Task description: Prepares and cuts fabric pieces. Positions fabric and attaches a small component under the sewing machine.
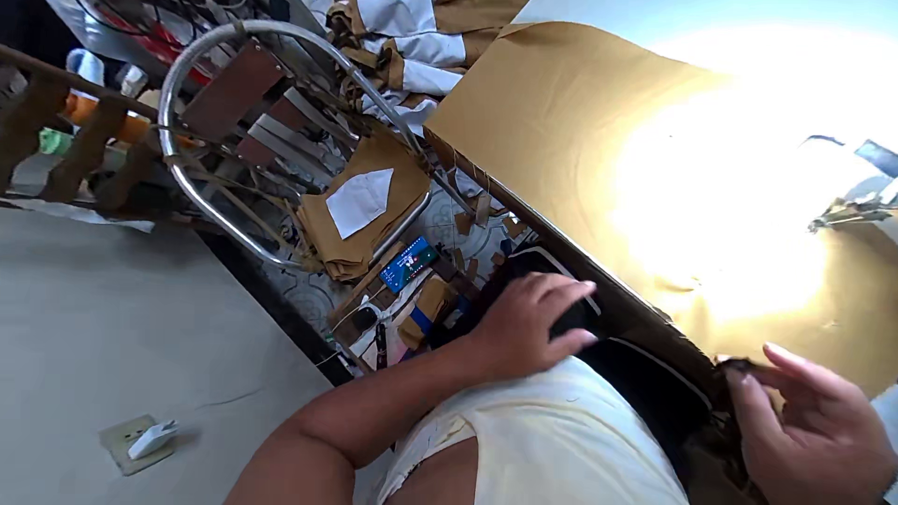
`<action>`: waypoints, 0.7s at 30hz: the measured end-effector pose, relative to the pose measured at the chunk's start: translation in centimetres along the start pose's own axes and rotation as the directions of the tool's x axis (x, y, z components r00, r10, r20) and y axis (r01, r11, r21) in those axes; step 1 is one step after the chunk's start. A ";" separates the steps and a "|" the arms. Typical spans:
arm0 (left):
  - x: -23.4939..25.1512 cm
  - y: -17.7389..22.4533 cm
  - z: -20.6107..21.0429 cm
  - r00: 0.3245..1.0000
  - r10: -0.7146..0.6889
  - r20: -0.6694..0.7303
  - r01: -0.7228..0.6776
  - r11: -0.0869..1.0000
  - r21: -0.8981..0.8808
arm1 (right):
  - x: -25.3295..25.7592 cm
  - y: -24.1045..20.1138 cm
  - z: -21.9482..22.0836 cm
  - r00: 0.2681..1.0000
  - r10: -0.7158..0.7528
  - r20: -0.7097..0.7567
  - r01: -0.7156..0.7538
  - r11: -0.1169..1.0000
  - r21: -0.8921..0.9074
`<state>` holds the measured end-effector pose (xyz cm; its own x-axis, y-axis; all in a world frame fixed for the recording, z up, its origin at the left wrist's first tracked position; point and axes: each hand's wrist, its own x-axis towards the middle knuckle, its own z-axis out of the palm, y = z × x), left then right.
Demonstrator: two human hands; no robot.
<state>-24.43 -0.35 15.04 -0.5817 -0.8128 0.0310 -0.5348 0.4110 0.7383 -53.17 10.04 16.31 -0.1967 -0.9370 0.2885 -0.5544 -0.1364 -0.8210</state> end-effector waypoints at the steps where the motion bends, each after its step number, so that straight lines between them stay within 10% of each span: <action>1: 0.5 1.0 -0.4 0.996 0.079 0.045 -0.074 0.993 -0.095 | -0.6 -1.0 0.2 0.999 0.009 0.053 -0.010 0.999 0.030; 7: 4.2 1.9 -0.2 0.870 0.443 0.217 -0.324 0.845 -0.425 | -1.7 -3.7 4.5 0.982 0.073 0.172 -0.094 0.988 0.119; 21: 5.7 -1.4 -2.7 0.872 0.421 0.251 -0.317 0.875 -0.366 | 2.0 -4.6 6.6 0.954 0.071 0.290 -0.039 0.993 -0.115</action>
<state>-25.35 -6.64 15.99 -0.8860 -0.4319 0.1688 -0.0590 0.4660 0.8828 -45.67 6.64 17.36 0.0074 -0.9972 0.0741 -0.6354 -0.0619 -0.7697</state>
